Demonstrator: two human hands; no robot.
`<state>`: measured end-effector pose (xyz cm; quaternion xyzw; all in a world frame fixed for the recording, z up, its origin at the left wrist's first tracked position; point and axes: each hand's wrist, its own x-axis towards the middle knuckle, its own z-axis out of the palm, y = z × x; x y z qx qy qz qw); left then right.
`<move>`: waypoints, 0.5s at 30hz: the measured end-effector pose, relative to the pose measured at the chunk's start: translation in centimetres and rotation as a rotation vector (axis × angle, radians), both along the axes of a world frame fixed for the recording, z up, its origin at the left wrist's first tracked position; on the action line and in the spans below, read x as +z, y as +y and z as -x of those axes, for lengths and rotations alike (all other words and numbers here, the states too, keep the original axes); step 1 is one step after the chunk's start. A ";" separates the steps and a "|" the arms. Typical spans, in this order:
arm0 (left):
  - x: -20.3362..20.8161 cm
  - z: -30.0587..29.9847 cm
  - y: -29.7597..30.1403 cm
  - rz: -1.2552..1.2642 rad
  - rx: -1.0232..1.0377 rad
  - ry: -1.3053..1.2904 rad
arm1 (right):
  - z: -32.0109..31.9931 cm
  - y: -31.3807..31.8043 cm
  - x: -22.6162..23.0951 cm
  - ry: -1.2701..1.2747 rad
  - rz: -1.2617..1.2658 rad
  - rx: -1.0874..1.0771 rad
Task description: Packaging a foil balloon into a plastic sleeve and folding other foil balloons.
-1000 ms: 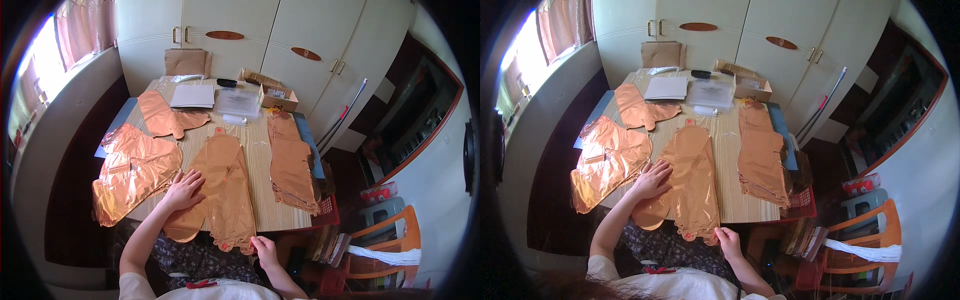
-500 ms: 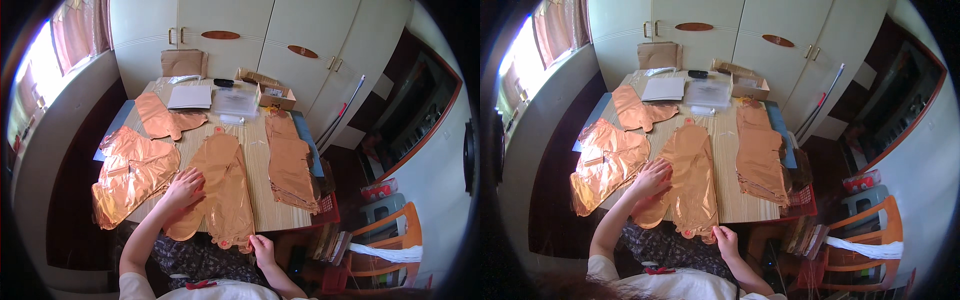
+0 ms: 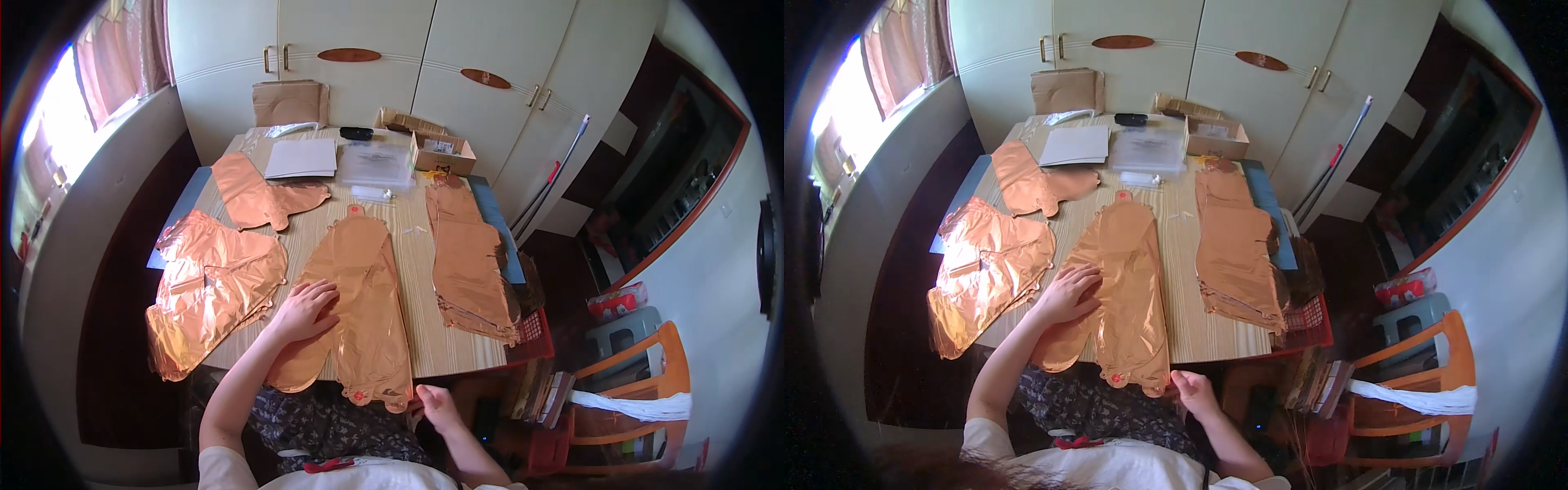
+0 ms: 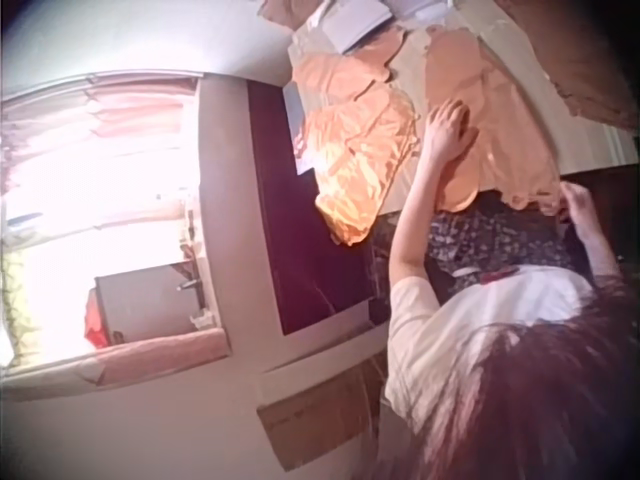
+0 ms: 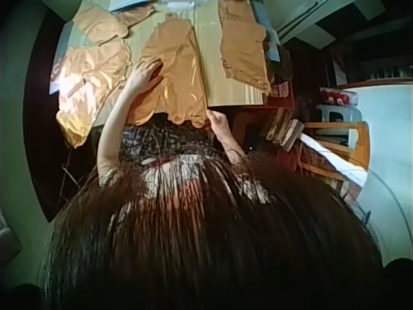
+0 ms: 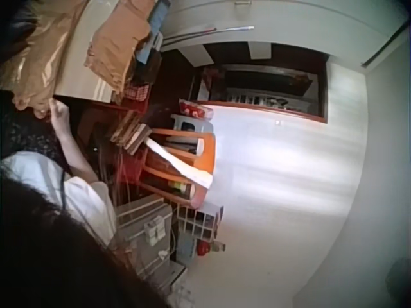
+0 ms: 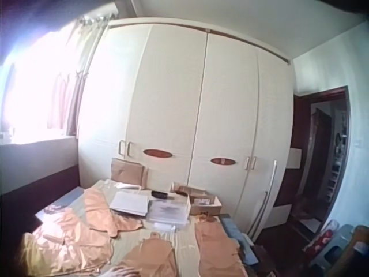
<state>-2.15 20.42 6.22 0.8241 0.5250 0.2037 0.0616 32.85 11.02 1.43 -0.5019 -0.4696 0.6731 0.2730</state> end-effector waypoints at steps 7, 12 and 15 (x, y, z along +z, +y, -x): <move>0.1 0.1 -0.6 0.007 0.024 0.000 | -1.1 9.6 7.4 -0.308 -0.730 0.222; 0.8 -0.6 0.0 0.007 0.006 -0.006 | 3.6 20.1 3.0 -0.510 -1.188 0.324; 0.6 -0.4 -0.2 0.018 0.010 0.000 | 6.3 22.0 2.1 -0.668 -1.228 0.438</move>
